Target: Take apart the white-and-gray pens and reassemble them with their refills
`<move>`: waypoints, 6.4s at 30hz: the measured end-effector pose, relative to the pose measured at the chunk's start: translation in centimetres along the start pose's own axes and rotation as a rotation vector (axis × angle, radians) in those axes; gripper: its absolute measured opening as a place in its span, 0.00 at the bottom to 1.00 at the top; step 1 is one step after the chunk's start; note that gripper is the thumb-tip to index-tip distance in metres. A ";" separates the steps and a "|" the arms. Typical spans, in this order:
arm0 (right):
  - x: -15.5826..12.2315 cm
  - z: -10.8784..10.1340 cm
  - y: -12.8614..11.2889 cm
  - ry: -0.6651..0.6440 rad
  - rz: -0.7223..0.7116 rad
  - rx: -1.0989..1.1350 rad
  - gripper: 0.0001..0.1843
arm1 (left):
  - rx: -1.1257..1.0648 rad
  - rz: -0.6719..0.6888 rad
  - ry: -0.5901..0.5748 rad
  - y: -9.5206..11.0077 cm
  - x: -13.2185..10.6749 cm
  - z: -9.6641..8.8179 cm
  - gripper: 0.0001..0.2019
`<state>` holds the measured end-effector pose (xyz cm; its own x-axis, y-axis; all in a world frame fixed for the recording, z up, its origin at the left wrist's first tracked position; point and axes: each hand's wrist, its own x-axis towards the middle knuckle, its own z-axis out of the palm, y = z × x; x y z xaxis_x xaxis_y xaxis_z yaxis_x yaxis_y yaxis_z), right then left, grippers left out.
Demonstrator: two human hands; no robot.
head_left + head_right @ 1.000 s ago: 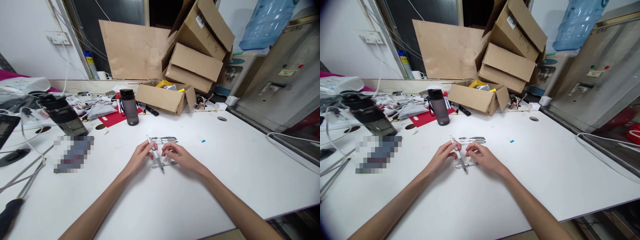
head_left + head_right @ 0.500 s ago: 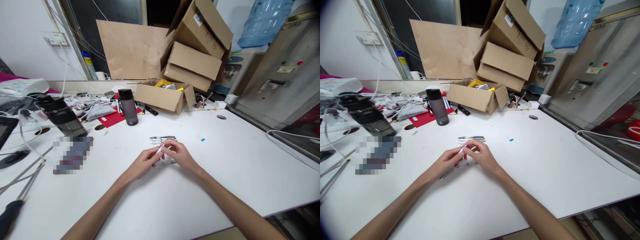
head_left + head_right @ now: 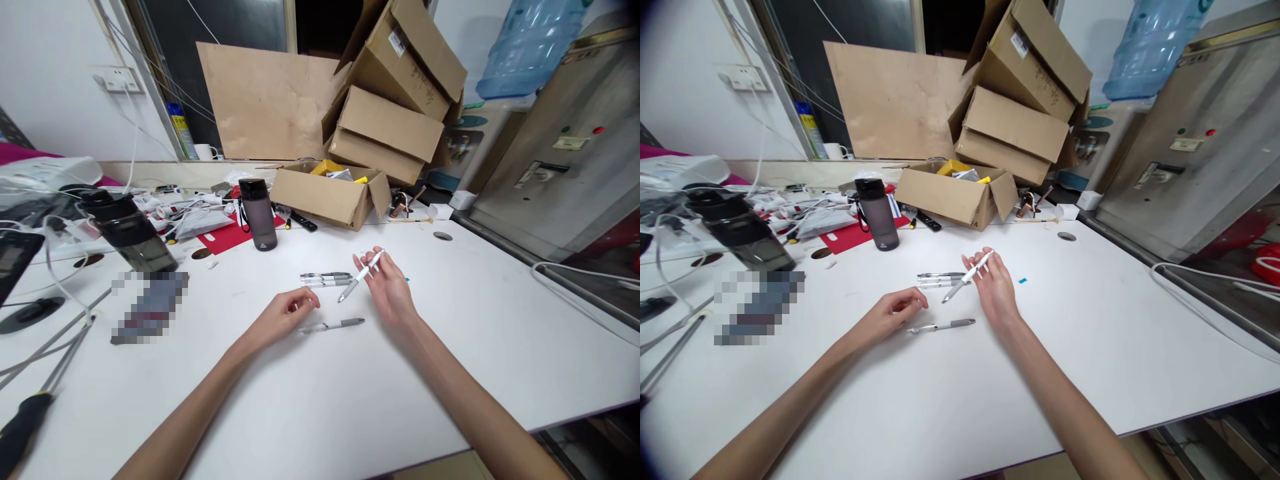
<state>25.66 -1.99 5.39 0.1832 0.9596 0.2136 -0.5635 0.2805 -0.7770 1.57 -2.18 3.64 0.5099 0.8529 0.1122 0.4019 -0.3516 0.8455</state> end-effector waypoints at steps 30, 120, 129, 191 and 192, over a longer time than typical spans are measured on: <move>0.3 -0.5 -1.7 -0.032 0.067 0.217 0.07 | 0.416 -0.039 -0.039 -1.5 -0.2 -1.2 0.16; -0.1 -1.9 -0.3 -0.384 -0.097 -0.932 0.17 | -0.301 0.050 0.285 -0.7 0.7 -1.7 0.13; 0.2 -2.6 -0.7 -0.457 -0.010 -0.947 0.16 | -0.234 0.036 0.133 -0.4 0.4 -2.6 0.13; 0.5 -5.5 2.0 -0.275 -0.008 -1.531 0.17 | 0.284 -0.130 0.289 -5.6 1.1 -0.2 0.24; 0.4 -5.5 2.1 -0.279 -0.003 -1.530 0.17 | 0.287 -0.127 0.282 -5.6 1.1 -0.2 0.24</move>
<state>28.95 -1.15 0.61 -0.0652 0.9813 0.1809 0.7974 0.1602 -0.5818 -0.27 0.80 -0.82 0.2306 0.9547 0.1882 0.6641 -0.2957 0.6867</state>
